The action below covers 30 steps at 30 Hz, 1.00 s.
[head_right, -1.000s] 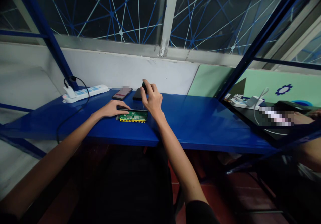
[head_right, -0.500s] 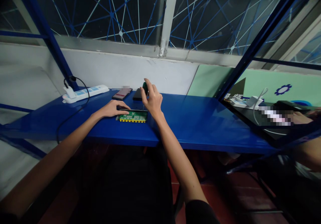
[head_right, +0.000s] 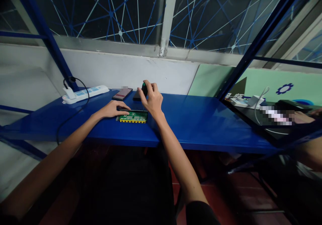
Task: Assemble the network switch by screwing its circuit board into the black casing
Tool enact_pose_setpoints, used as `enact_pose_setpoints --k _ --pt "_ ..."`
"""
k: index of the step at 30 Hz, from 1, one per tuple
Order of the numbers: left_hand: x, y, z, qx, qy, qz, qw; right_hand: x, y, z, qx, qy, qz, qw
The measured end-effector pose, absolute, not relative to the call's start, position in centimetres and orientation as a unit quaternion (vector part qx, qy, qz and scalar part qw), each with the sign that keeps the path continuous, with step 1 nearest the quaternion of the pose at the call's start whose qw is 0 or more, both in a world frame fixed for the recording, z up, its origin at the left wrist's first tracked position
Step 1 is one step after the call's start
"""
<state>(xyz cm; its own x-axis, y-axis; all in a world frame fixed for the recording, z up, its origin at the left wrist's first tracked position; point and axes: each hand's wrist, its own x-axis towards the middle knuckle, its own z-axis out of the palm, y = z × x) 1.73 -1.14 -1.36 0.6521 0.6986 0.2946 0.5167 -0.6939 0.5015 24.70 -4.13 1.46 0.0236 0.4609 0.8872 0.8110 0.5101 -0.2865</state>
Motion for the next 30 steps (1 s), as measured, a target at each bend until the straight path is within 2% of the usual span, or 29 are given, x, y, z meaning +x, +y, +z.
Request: enact_pose_setpoints --k 30 --pt "1.69 -1.18 -1.33 0.891 0.342 0.233 0.185 24.86 -3.64 1.11 -0.468 -0.699 -0.147 0.52"
